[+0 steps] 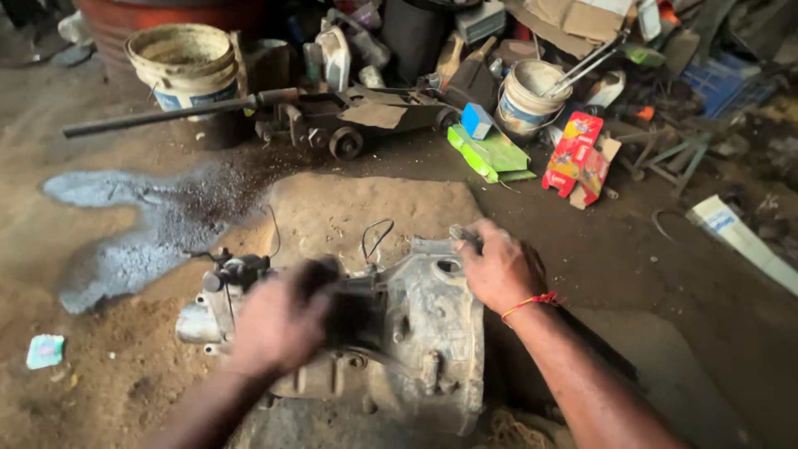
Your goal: The person uses a flat metal file to scrape and clean the exterior surfaces of a large, dirty mechanical component resting on a cloth. They repeatedly reposition the part and file different sides to remove grime.
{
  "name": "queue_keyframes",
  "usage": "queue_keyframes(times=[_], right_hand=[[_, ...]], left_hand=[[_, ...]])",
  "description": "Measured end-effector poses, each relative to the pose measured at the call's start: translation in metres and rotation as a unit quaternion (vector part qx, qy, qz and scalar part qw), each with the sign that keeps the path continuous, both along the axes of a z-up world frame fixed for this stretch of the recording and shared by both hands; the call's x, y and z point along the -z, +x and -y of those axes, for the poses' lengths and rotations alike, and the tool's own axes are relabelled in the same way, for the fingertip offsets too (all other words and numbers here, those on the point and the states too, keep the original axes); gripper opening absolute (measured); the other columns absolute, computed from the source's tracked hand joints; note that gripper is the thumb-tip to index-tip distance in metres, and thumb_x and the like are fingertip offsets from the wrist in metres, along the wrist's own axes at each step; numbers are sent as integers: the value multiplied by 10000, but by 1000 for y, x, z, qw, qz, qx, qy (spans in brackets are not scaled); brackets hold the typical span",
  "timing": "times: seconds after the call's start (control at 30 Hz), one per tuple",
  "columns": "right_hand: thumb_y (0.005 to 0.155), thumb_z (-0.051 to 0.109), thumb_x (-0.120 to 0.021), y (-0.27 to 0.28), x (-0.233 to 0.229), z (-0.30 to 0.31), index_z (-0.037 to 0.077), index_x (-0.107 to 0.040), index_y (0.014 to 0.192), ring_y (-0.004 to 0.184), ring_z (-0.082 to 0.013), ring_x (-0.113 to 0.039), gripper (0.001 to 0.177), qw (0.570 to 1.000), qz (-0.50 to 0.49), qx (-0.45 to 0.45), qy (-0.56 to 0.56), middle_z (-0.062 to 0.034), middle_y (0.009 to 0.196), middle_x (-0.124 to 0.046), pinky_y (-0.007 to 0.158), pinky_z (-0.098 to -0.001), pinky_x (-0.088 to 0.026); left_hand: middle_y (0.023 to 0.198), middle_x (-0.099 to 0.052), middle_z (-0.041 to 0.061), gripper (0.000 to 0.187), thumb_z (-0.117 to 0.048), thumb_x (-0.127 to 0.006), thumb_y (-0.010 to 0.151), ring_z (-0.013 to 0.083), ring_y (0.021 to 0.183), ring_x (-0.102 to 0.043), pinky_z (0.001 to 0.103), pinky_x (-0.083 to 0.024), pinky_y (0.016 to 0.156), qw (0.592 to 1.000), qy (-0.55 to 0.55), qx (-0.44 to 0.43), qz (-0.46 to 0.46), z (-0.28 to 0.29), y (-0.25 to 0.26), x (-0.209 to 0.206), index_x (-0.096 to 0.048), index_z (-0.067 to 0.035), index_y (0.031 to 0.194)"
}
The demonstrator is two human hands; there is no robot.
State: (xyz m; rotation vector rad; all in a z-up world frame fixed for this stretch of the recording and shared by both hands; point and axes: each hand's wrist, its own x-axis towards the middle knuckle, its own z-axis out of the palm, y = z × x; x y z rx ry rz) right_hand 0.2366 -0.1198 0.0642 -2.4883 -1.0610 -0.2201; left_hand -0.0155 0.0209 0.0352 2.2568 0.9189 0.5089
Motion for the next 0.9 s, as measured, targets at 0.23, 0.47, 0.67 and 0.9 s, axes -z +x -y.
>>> queue_keyframes(times=[0.23,0.47,0.67,0.9], right_hand=[[863,405,-689,4,-7,-8,191,-729,1137,1011,-386,-706,350,999,-12,-27,-22,-150,1061,-755,856,-485,-549],[857,413,-699,14,-5,-15,199,-741,1143,1039,-402,-687,359,996,18,-57,-71,-181,1090,-734,871,-494,-541],[860,333,-681,13,-5,-3,176,-750,1128,999,-340,-721,318,994,16,-112,-13,-151,1083,-748,853,-443,-559],[859,238,-703,6,-57,21,130,-729,1128,876,-311,-707,291,949,125,-286,-42,-108,985,-744,782,-423,-552]], left_hand=[[1309,-544,144,754,-645,-572,835,333,1169,-615,448,-512,951,988,-100,53,110,43,24,30,-544,-161,1413],[1140,-631,111,671,-605,-723,761,347,1077,-631,459,-511,889,983,-3,84,165,47,26,16,-622,-89,1177],[1046,-643,121,547,-518,-779,731,366,977,-644,475,-516,818,980,16,104,169,43,27,18,-650,-88,1043],[1004,-647,117,524,-499,-810,697,364,936,-656,469,-528,771,973,-15,80,214,49,21,25,-663,-86,984]])
